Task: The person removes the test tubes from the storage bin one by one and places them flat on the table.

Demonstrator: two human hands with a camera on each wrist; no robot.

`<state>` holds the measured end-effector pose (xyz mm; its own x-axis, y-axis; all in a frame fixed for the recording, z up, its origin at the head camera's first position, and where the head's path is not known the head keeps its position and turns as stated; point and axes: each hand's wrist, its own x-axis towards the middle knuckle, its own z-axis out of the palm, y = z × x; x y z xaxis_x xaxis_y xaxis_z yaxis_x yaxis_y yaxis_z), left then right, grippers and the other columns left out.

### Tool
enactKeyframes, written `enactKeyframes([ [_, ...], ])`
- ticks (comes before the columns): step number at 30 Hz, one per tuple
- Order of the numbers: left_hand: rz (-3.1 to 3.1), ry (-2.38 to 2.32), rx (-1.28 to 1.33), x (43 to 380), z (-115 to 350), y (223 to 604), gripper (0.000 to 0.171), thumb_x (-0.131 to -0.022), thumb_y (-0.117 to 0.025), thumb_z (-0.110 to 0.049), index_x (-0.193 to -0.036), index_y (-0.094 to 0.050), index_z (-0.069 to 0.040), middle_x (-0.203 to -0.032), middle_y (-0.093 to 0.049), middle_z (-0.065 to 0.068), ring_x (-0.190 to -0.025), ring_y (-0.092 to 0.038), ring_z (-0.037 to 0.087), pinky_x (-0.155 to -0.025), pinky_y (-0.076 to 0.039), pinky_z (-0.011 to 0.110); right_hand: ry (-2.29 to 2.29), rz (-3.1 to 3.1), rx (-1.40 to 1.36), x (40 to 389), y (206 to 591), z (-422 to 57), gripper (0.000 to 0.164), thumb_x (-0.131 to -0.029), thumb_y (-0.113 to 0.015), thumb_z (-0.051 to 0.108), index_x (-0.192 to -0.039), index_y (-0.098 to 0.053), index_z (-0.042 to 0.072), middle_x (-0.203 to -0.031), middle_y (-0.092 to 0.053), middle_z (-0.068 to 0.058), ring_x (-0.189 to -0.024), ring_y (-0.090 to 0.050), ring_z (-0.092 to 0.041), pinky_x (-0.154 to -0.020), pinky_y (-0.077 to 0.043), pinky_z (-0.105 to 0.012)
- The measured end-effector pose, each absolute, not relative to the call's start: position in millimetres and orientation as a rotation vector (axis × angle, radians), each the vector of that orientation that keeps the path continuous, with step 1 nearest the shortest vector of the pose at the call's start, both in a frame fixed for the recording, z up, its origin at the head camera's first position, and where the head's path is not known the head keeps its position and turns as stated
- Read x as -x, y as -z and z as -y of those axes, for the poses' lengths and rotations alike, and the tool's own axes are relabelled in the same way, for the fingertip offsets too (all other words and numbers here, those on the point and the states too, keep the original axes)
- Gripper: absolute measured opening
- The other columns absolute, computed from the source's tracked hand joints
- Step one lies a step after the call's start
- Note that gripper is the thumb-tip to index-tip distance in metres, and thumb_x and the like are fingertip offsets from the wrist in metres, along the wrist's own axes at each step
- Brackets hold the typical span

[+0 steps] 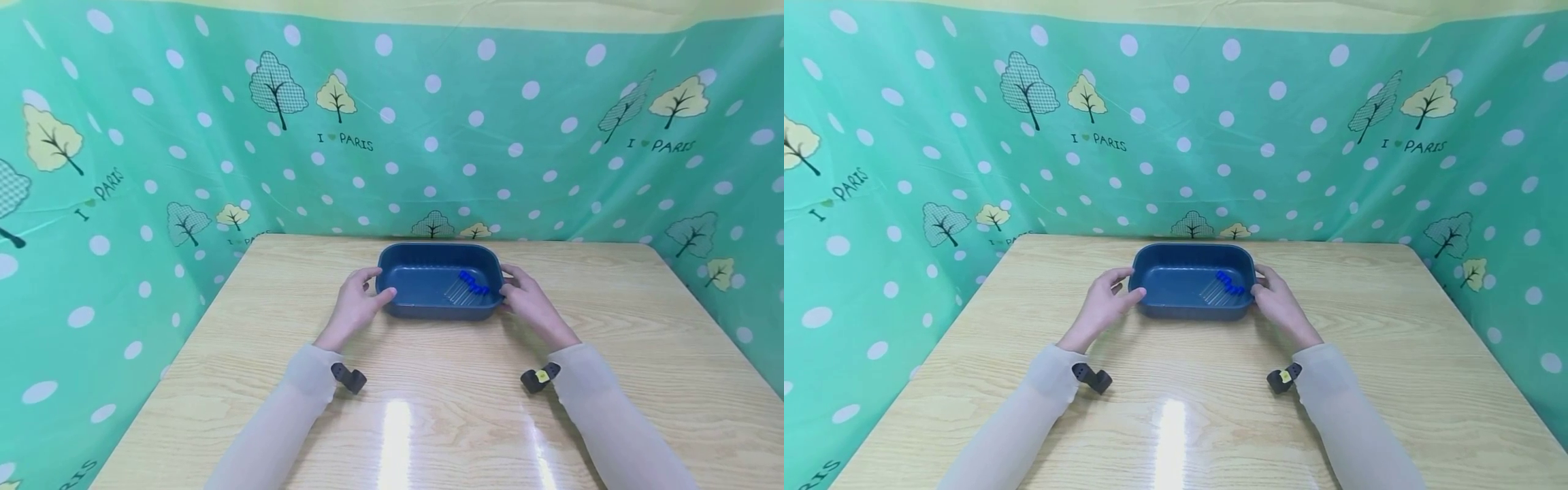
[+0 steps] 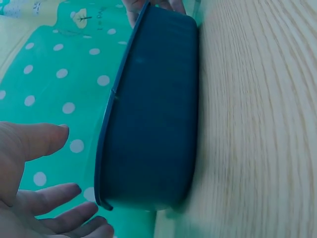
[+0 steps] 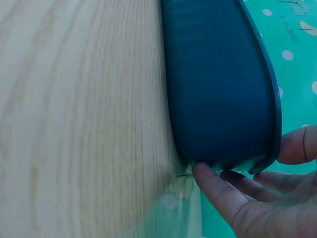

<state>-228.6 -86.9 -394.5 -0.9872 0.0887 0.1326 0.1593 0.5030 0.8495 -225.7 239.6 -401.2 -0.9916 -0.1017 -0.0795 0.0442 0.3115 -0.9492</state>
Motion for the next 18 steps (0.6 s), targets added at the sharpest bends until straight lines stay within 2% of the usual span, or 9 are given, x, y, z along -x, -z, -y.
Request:
enactKeyframes([
  [6,2.668,1.423,0.262,224.9,80.4,388.6,0.054,-0.086,-0.07,-0.03,-0.133,-0.054,-0.008,-0.135,-0.05,0.013,-0.123,-0.047,0.036,-0.1,-0.041,0.045,1.78,-2.426,0.054,225.9,401.2,-238.9,0.059,-0.095,-0.033,0.004,-0.151,-0.014,0.001,-0.144,-0.032,-0.032,-0.125,-0.044,-0.043,-0.098,-0.042,-0.049],
  [13,2.658,1.379,0.356,227.0,69.9,385.9,0.05,-0.087,-0.069,-0.028,-0.131,-0.055,-0.008,-0.133,-0.053,0.01,-0.129,-0.043,0.027,-0.107,-0.033,0.042,1.778,-2.425,0.043,227.2,401.0,-238.8,0.06,-0.094,-0.033,0.004,-0.151,-0.015,0.002,-0.144,-0.033,-0.031,-0.126,-0.044,-0.042,-0.098,-0.042,-0.049],
  [18,2.683,1.327,0.424,232.0,61.3,384.1,0.048,-0.088,-0.069,-0.025,-0.13,-0.055,-0.008,-0.132,-0.054,0.009,-0.128,-0.045,0.026,-0.105,-0.035,0.042,1.779,-2.424,0.044,226.4,401.0,-239.8,0.06,-0.094,-0.033,0.004,-0.151,-0.015,0.002,-0.144,-0.032,-0.031,-0.127,-0.043,-0.042,-0.098,-0.041,-0.05],
])
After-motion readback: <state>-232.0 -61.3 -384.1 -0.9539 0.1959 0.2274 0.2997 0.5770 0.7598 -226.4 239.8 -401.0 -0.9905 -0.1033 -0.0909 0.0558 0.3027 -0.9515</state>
